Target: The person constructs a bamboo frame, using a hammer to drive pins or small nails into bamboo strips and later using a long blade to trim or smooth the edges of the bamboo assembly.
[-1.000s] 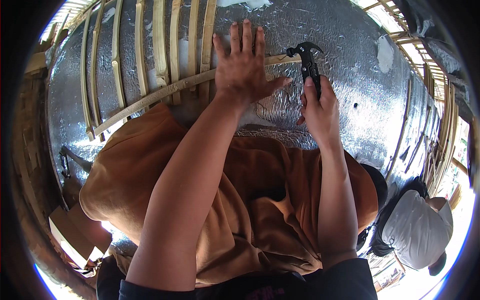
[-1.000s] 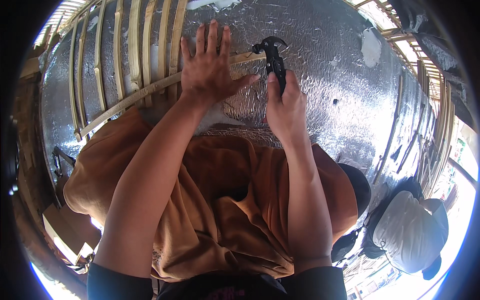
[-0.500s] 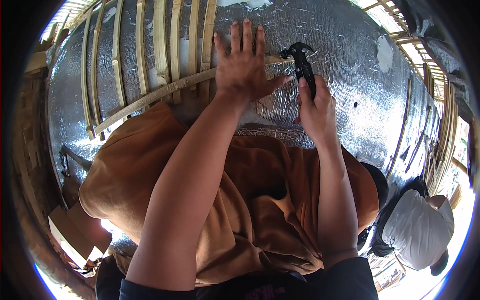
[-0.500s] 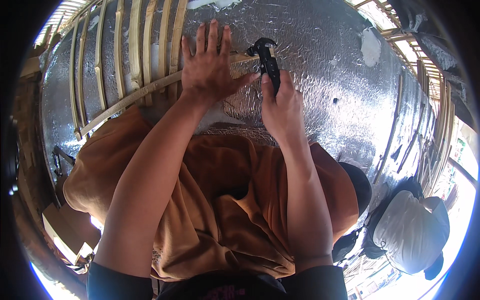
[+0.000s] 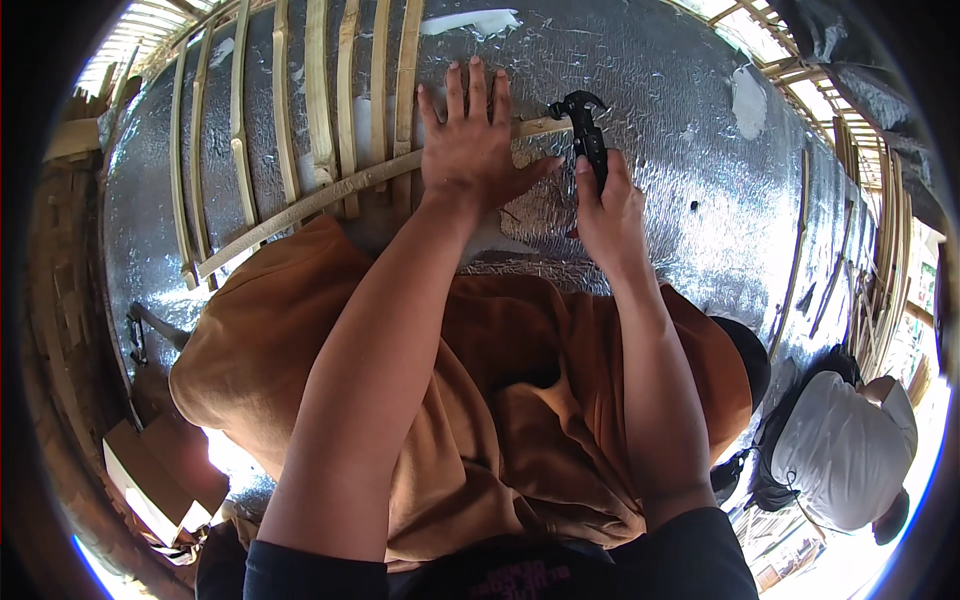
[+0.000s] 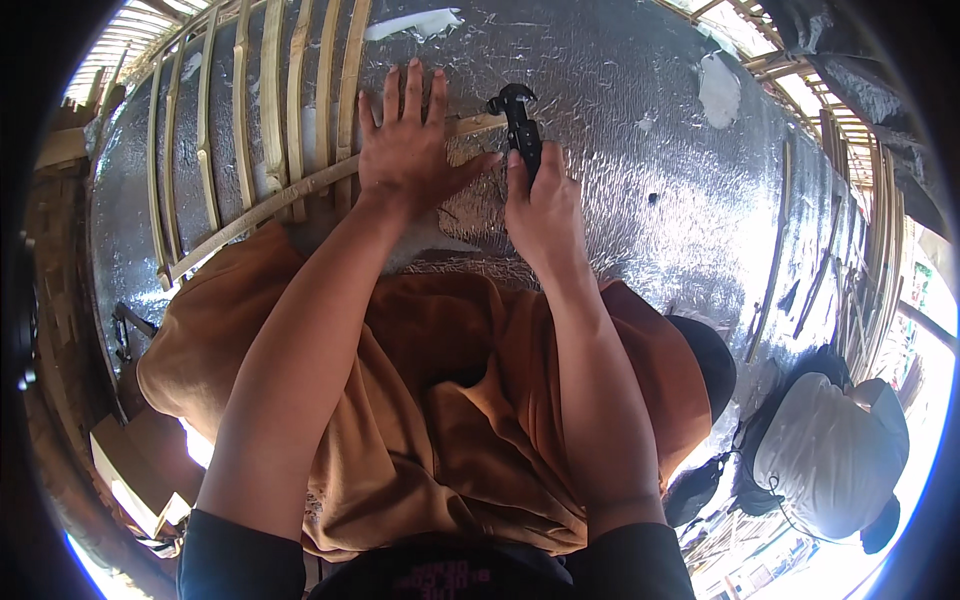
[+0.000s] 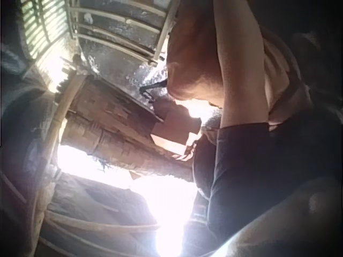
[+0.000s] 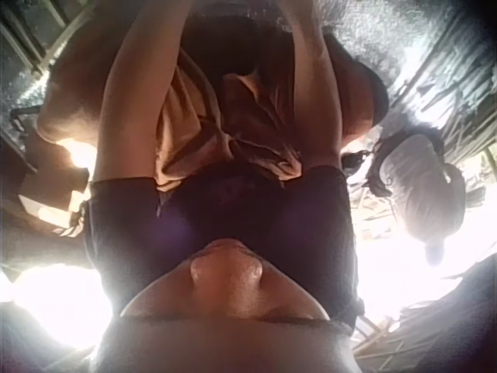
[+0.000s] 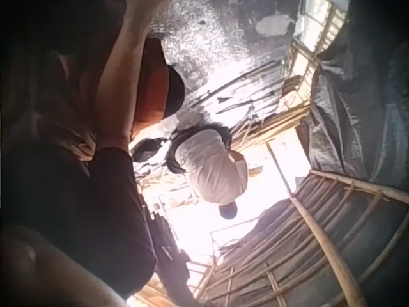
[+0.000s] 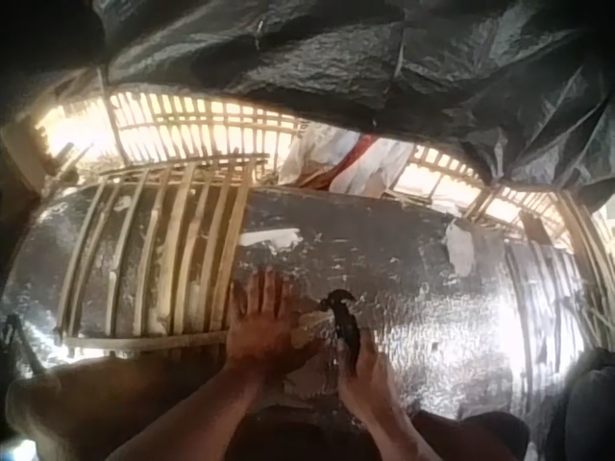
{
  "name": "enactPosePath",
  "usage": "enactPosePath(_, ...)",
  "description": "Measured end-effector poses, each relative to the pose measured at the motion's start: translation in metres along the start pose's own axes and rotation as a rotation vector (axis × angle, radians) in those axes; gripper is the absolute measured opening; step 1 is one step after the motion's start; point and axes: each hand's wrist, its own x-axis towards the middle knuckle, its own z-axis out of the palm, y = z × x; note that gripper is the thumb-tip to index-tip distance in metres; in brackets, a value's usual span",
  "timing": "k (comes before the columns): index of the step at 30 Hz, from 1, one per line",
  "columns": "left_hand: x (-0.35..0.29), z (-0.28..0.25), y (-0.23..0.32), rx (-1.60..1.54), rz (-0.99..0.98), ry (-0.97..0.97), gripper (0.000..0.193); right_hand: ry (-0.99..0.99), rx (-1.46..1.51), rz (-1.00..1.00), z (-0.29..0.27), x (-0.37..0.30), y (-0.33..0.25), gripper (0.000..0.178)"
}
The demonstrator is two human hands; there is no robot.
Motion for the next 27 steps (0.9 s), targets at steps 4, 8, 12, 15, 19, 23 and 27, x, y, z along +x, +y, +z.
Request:
enactPosePath(4, -0.001, -0.002, 0.001, -0.029, 0.016, 0.014, 0.116, 0.019, 0.012, -0.009, 0.002, 0.0, 0.004, 0.025)
enactPosePath(8, -0.006, -0.009, -0.006, -0.093, 0.073, 0.046, 0.107, 0.114, 0.086, -0.062, 0.004, -0.003, 0.004, 0.024)
enactPosePath(12, -0.004, -0.049, -0.012, -0.123, 0.088, 0.198, 0.098, 0.256, 0.202, -0.119, 0.005, 0.004, 0.014, 0.023)
enactPosePath(15, -0.015, -0.106, -0.015, -0.256, -0.026, 0.056, 0.091, 0.2, 0.413, 0.016, -0.023, 0.004, 0.003, 0.026)
enactPosePath(19, -0.088, -0.179, -0.051, -0.249, -0.01, 0.053, 0.079, 0.141, 0.657, 0.038, -0.078, -0.014, -0.024, 0.028)
enactPosePath(23, -0.186, -0.197, -0.096, -0.353, -0.136, 0.223, 0.06, 0.103, 0.685, -0.082, -0.143, -0.046, -0.034, 0.028)
enactPosePath(27, -0.282, -0.175, -0.149, -0.422, -0.354, 0.406, 0.049, -0.011, 0.652, -0.094, -0.163, -0.087, -0.035, 0.028)
